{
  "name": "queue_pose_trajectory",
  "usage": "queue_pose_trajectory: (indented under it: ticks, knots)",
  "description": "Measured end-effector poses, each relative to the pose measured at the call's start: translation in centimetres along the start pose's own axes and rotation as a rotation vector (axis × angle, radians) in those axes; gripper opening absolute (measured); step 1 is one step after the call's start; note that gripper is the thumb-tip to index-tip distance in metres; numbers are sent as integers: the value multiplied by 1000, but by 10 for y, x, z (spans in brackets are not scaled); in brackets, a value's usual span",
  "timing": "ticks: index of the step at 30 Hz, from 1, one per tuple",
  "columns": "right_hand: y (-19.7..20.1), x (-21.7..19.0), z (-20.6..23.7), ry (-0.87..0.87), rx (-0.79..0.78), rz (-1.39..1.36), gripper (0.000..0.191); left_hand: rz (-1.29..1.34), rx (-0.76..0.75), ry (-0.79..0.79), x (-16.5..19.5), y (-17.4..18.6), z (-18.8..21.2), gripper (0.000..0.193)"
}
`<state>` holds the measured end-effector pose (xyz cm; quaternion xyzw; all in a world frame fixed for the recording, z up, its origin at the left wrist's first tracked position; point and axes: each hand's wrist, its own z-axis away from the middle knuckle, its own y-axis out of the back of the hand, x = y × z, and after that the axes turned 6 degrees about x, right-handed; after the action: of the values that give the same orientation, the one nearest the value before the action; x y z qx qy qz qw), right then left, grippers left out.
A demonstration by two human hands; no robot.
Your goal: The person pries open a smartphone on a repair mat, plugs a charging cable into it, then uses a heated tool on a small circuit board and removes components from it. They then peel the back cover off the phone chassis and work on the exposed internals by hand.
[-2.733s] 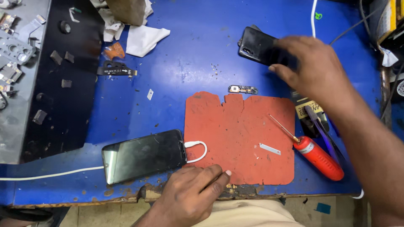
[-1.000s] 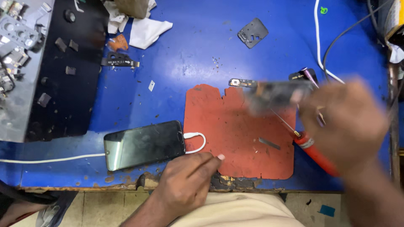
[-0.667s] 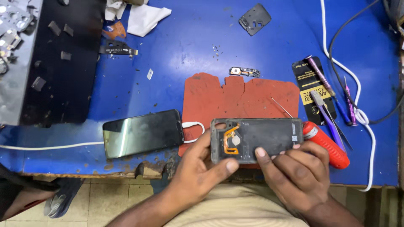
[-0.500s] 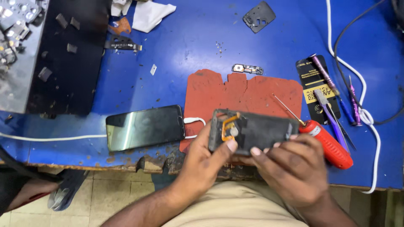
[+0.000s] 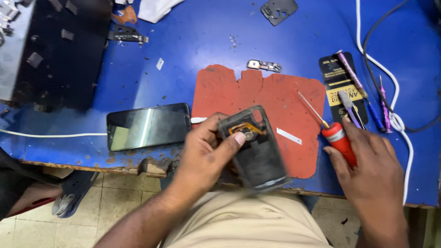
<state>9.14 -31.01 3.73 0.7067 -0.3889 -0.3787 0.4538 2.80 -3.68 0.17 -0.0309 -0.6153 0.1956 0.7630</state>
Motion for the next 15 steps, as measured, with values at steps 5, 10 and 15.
queue_pose_trajectory:
  ticks: [5, 10, 15]
  knots:
    - [2, 9, 6, -57, 100, -98, 62, -186, -90, 0, 23, 4, -10, 19]
    - [9, 24, 12, -9, 106, -364, 59, -759, -176, -139, 47, -8, -19, 32]
    - [7, 33, 23, 57, 11, -355, 54, -986, -203, -46, 56, -23, -24, 25]
